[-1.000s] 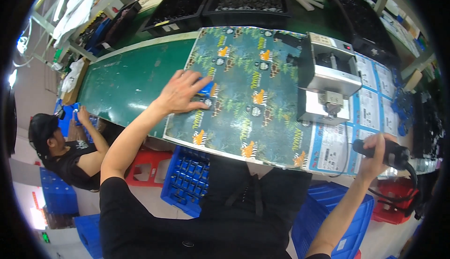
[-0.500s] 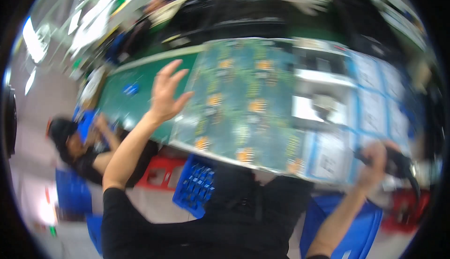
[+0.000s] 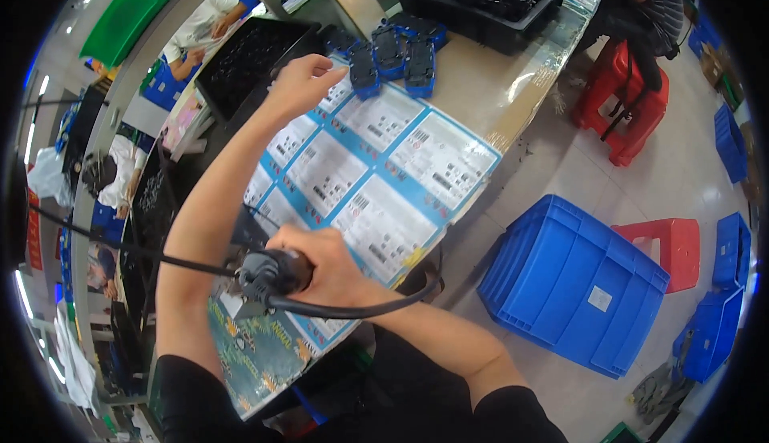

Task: The person assembles toy cars by driving screws into their undersides using an electric screwdriver, then reaches up and retrieves a plastic bag of parts from an overhead shelf.

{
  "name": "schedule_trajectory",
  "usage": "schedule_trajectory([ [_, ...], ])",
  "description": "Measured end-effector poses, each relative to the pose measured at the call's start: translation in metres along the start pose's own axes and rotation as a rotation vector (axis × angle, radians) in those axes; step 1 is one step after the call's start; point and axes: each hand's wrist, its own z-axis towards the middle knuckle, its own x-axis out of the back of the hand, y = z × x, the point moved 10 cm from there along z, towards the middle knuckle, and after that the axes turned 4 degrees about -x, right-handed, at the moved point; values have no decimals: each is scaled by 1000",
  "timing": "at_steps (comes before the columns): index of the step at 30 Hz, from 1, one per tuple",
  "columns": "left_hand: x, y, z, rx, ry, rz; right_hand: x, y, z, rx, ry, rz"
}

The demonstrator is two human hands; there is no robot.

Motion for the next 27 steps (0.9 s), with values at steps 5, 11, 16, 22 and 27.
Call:
schedule_trajectory([
  [5, -69, -61, 54, 401, 1, -180, 6, 10, 8, -118, -66, 124],
  [11, -97, -68, 48, 513, 133, -753, 15, 12, 12, -79, -73, 146],
  [16, -51, -92, 27, 424, 209, -524, 0, 13, 5, -74, -1, 17],
  [22, 82, 25, -94, 225, 132, -946, 11, 36, -20, -236, 106, 92],
  [27, 203, 32, -301, 150, 417, -1170, -3, 27, -19, -233, 118, 200],
])
